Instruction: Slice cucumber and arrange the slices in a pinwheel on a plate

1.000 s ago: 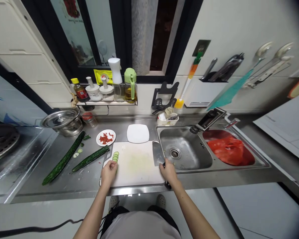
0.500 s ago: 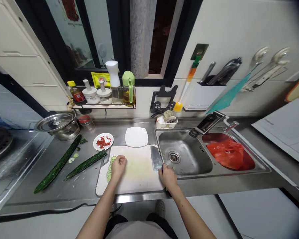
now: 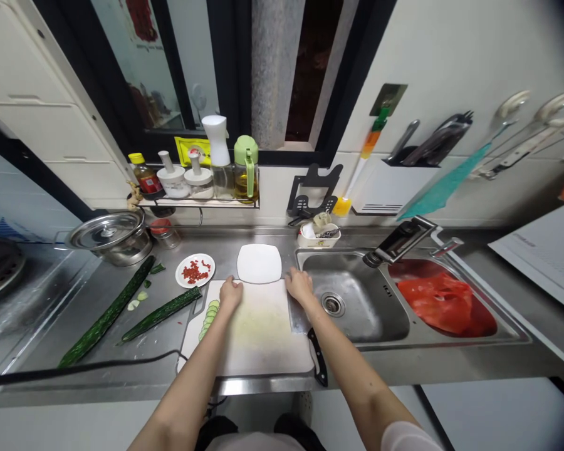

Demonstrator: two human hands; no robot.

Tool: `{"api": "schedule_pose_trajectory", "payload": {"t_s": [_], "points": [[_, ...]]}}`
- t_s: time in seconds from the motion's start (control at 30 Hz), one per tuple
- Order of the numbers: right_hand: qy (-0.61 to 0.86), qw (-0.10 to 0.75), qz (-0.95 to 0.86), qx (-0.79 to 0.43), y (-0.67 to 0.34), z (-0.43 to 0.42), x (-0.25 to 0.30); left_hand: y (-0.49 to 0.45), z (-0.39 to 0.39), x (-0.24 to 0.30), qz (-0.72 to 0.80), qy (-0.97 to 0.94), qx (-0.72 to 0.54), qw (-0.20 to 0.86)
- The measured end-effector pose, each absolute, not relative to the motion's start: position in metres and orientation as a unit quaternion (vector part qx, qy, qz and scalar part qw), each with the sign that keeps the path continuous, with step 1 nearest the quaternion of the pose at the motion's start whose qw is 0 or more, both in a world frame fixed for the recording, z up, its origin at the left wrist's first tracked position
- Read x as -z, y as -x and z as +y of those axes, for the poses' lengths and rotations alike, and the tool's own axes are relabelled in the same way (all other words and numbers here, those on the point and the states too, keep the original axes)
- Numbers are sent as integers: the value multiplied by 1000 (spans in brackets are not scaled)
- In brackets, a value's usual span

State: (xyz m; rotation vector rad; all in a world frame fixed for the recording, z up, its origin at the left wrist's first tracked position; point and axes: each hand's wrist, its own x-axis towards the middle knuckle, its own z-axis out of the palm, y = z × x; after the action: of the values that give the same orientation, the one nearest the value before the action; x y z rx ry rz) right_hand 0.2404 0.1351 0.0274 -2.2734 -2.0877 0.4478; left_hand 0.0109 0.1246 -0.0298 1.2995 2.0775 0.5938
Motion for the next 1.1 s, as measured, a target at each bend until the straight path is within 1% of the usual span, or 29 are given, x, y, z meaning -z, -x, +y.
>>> {"api": "schedule_pose_trajectory", "payload": {"t_s": [0.1,0.3,0.47,0.73,0.97,1.1], "points": [[744,-1,-646,-170,-230,161,-17,-12,136,32,787,-494,-205,307],[756,7,-614,-225,-219,184,-3,-13,147,36,789,-488,-205,313],[766,3,-594,-247,-215,192,6,-14,153,38,788,-480,-213,320],[772,27,-579,-260,-215,203,11,-15,156,39,791,-454,-236,336],[763,75,-583,-270,-213,193,-1,-7,145,31,789,-432,-262,349],[738,155,-591,-286,-218,163,-4,1,114,22,779,-430,-282,358]]}}
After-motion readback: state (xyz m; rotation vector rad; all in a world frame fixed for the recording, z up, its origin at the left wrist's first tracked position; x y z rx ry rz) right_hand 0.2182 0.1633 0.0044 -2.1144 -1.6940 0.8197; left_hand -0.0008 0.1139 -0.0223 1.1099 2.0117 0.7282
